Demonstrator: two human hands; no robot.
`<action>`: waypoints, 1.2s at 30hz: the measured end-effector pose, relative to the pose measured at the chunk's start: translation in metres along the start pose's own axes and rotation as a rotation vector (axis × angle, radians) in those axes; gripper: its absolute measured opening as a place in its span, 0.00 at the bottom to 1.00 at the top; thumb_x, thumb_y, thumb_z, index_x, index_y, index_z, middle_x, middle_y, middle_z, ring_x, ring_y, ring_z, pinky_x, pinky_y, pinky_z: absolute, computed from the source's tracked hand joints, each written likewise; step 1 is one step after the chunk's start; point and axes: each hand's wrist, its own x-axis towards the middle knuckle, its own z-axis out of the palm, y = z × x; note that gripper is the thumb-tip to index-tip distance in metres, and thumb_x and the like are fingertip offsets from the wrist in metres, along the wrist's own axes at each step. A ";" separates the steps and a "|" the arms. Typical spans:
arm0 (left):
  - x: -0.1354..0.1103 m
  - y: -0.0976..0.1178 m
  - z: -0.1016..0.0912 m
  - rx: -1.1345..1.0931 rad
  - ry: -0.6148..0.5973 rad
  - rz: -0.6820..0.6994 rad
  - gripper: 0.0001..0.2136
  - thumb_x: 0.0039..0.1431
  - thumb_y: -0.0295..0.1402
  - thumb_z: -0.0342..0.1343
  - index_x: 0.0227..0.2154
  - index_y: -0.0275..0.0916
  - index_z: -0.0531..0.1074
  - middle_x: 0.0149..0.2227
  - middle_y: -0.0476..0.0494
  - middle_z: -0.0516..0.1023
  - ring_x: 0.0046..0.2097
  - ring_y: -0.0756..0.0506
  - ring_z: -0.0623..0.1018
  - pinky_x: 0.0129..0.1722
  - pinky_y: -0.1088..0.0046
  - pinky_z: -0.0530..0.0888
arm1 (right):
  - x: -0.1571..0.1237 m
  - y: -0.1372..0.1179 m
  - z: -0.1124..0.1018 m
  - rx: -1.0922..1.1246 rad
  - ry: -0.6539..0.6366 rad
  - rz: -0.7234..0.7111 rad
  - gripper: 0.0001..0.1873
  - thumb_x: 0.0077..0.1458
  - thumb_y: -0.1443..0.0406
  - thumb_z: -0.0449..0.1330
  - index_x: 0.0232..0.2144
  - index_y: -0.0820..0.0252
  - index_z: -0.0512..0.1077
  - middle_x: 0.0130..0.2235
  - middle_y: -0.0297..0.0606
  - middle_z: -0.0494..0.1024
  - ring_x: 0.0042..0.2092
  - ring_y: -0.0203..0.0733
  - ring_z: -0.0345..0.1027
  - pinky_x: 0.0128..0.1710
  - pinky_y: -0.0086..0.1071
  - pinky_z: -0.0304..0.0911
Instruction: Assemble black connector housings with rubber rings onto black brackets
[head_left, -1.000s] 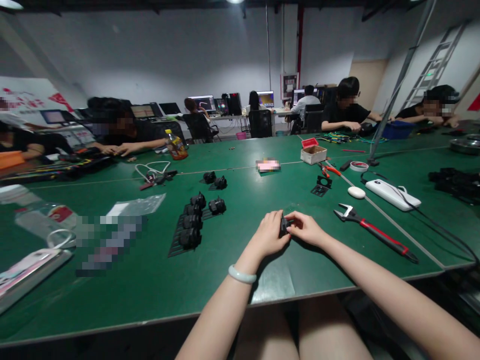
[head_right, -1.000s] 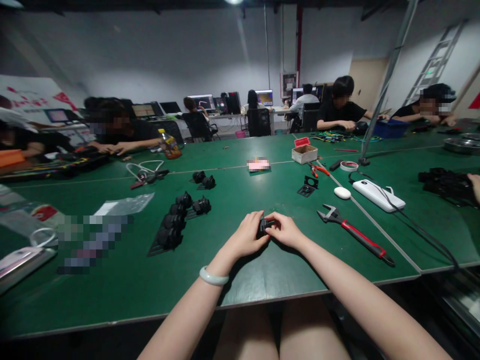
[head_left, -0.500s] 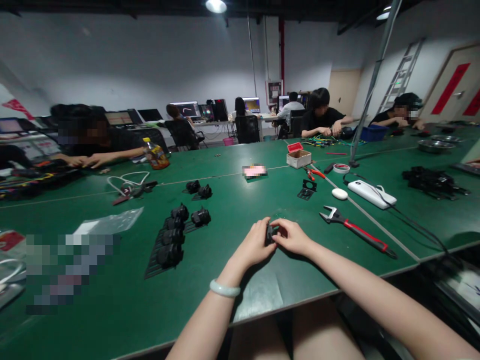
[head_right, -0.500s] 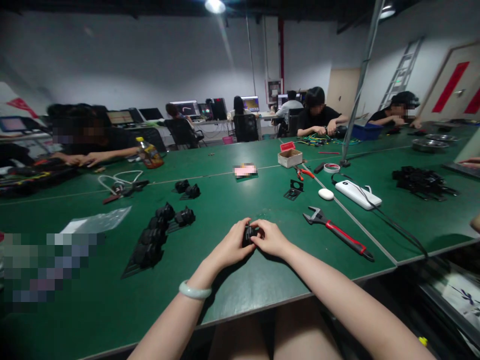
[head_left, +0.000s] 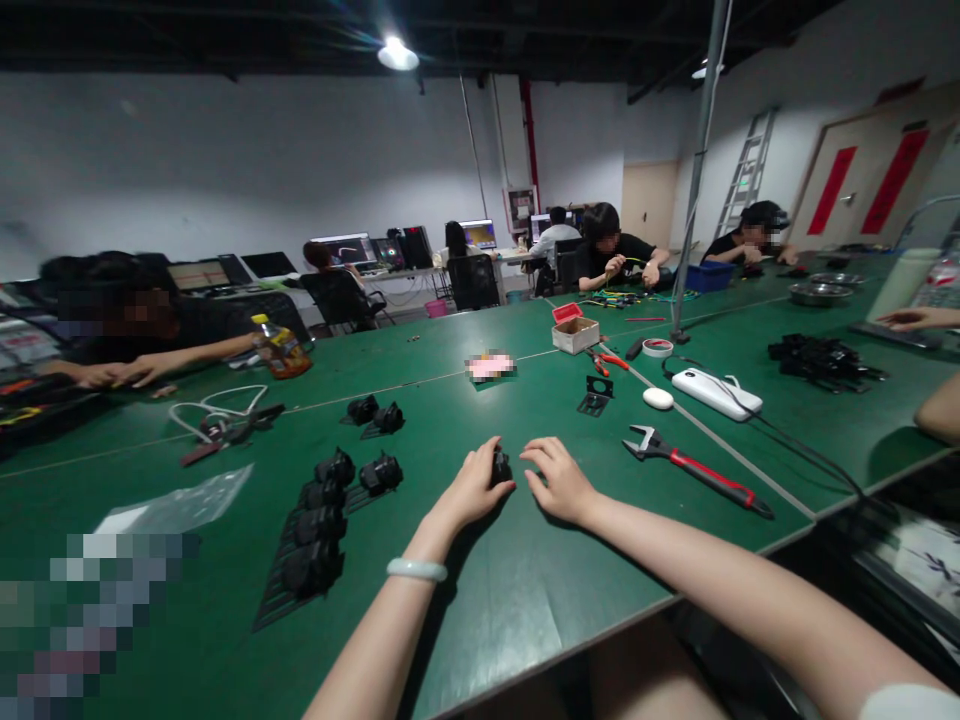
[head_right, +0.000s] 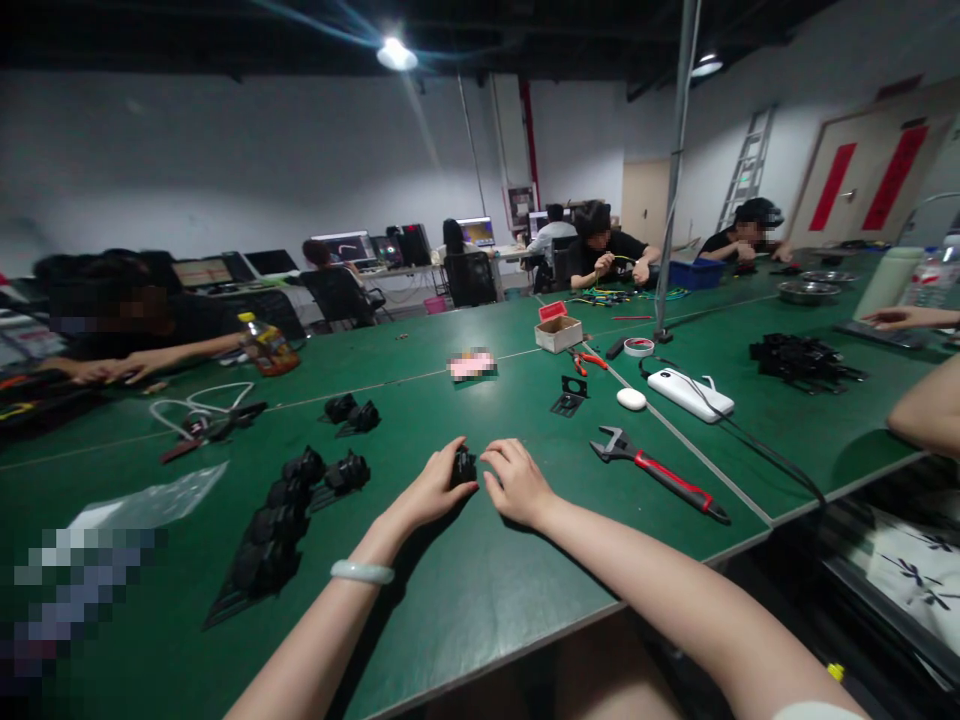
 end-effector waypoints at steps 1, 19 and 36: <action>0.001 -0.002 0.001 0.003 0.010 -0.002 0.30 0.47 0.36 0.52 0.53 0.35 0.49 0.51 0.37 0.60 0.51 0.41 0.62 0.50 0.60 0.59 | 0.005 0.002 0.005 -0.020 -0.023 -0.012 0.16 0.48 0.71 0.50 0.41 0.61 0.64 0.43 0.44 0.65 0.48 0.42 0.55 0.48 0.39 0.54; -0.017 -0.001 0.003 -0.051 0.018 -0.094 0.31 0.46 0.34 0.51 0.54 0.39 0.47 0.50 0.38 0.61 0.49 0.40 0.62 0.46 0.59 0.58 | 0.023 -0.002 0.045 0.097 -0.051 0.072 0.17 0.42 0.73 0.50 0.38 0.62 0.67 0.38 0.41 0.72 0.41 0.41 0.63 0.44 0.37 0.58; -0.020 -0.001 0.005 -0.062 0.033 -0.090 0.31 0.47 0.35 0.51 0.54 0.38 0.47 0.51 0.37 0.59 0.50 0.39 0.61 0.47 0.59 0.57 | 0.020 -0.010 0.036 0.097 -0.018 0.000 0.16 0.44 0.75 0.48 0.38 0.62 0.64 0.36 0.42 0.67 0.40 0.41 0.61 0.41 0.34 0.59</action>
